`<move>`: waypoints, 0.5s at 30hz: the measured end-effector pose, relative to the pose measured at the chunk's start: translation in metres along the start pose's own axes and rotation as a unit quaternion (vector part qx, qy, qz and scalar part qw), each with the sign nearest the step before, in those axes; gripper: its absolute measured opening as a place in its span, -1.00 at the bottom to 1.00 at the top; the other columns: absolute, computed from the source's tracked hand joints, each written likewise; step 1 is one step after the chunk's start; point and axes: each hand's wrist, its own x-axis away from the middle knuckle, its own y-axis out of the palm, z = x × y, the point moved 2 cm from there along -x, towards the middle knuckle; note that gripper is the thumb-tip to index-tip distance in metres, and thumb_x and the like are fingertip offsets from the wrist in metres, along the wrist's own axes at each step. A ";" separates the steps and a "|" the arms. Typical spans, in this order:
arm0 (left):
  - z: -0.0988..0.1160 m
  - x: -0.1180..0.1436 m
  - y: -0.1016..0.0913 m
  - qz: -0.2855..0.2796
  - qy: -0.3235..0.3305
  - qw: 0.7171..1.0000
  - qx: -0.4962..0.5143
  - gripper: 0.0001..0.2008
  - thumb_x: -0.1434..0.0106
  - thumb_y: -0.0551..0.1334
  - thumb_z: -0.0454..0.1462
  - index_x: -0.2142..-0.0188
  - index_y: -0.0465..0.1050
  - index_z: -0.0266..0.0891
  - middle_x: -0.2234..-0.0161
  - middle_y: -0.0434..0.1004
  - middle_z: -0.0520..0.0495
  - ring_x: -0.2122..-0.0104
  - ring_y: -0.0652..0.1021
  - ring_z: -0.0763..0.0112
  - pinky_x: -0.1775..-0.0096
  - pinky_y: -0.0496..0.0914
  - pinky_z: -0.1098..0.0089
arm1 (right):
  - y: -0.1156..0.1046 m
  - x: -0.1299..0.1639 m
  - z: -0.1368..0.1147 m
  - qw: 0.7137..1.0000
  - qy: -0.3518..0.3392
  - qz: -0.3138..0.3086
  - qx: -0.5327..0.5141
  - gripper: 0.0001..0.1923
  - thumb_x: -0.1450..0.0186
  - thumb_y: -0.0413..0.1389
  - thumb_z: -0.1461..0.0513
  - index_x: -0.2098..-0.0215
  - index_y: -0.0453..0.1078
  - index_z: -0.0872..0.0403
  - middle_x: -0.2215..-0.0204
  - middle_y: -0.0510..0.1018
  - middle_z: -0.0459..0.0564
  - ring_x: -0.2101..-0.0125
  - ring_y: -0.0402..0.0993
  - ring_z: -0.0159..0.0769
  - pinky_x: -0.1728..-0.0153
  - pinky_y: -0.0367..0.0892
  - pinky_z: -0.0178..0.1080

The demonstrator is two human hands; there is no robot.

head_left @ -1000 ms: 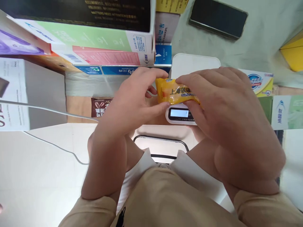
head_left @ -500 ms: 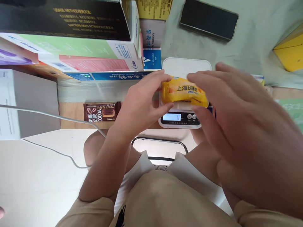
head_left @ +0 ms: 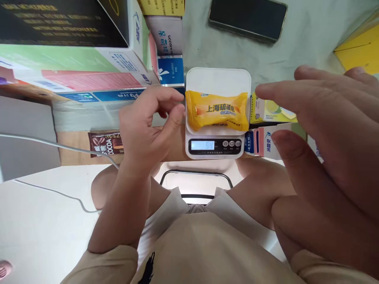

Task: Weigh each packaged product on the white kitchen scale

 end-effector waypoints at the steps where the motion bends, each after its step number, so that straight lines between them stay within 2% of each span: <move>1: -0.001 0.000 0.000 -0.001 0.003 1.000 0.006 -0.89 -0.43 0.28 -0.28 0.11 0.58 -0.04 0.46 0.53 0.15 0.56 0.50 0.67 0.54 0.33 0.40 | 0.001 -0.001 0.000 1.000 -0.003 -0.002 -0.001 -0.53 -0.49 -0.10 0.09 -0.34 0.16 -0.33 -0.21 0.45 -0.15 -0.43 0.19 -0.13 -0.53 0.02 0.11; 4: -0.001 -0.002 0.001 0.004 0.002 1.000 0.014 -0.83 -0.49 0.19 -0.29 0.07 0.58 -0.10 0.55 0.48 0.19 0.64 0.44 0.75 0.62 0.22 0.44 | 0.006 -0.005 -0.001 1.000 -0.029 0.002 0.011 -0.50 -0.48 -0.14 0.11 -0.35 0.23 -0.20 -0.13 0.48 -0.05 -0.35 0.30 -0.08 -0.52 0.05 0.21; 7: -0.002 -0.004 0.000 0.021 0.008 1.000 0.020 -0.75 -0.52 0.10 -0.38 0.05 0.56 -0.15 0.41 0.56 0.12 0.54 0.49 0.75 0.54 0.29 0.44 | 0.008 -0.007 -0.001 0.999 -0.032 -0.008 -0.007 -0.49 -0.46 -0.12 0.15 -0.35 0.24 -0.22 -0.09 0.48 -0.07 -0.31 0.34 -0.11 -0.53 0.02 0.27; 9: -0.004 -0.005 -0.002 0.023 0.008 1.000 0.016 -0.70 -0.43 0.10 -0.52 0.17 0.56 -0.19 0.36 0.54 0.08 0.45 0.50 0.70 0.45 0.33 0.40 | 0.006 -0.007 0.000 1.000 -0.019 -0.010 -0.021 -0.44 -0.41 0.01 0.16 -0.36 0.23 -0.28 -0.09 0.49 -0.11 -0.30 0.34 -0.10 -0.57 -0.06 0.25; 11: -0.005 -0.005 -0.003 0.011 0.019 1.000 0.008 -0.65 -0.25 0.10 -0.65 0.38 0.47 -0.23 0.40 0.47 0.07 0.38 0.48 0.64 0.37 0.32 0.37 | 0.004 -0.006 0.001 1.000 -0.007 -0.003 -0.022 -0.35 -0.35 0.12 0.17 -0.38 0.21 -0.28 -0.10 0.49 -0.11 -0.31 0.33 -0.06 -0.60 -0.08 0.20; 13: -0.003 -0.004 -0.004 -0.007 0.030 0.999 0.010 -0.66 -0.10 0.07 -0.69 0.51 0.33 -0.25 0.50 0.36 0.08 0.43 0.43 0.62 0.42 0.26 0.37 | 0.003 -0.004 0.001 1.000 -0.003 0.000 -0.016 -0.29 -0.32 0.18 0.17 -0.41 0.19 -0.24 -0.13 0.49 -0.10 -0.32 0.32 -0.01 -0.61 -0.08 0.17; 15: 0.000 -0.003 -0.004 -0.024 0.020 0.999 0.016 -0.67 -0.08 0.03 -0.67 0.53 0.28 -0.24 0.57 0.28 0.09 0.53 0.34 0.63 0.50 0.16 0.37 | 0.003 -0.004 0.000 1.000 0.000 -0.003 -0.011 -0.27 -0.31 0.21 0.18 -0.41 0.18 -0.26 -0.18 0.47 -0.14 -0.30 0.34 -0.01 -0.61 -0.07 0.14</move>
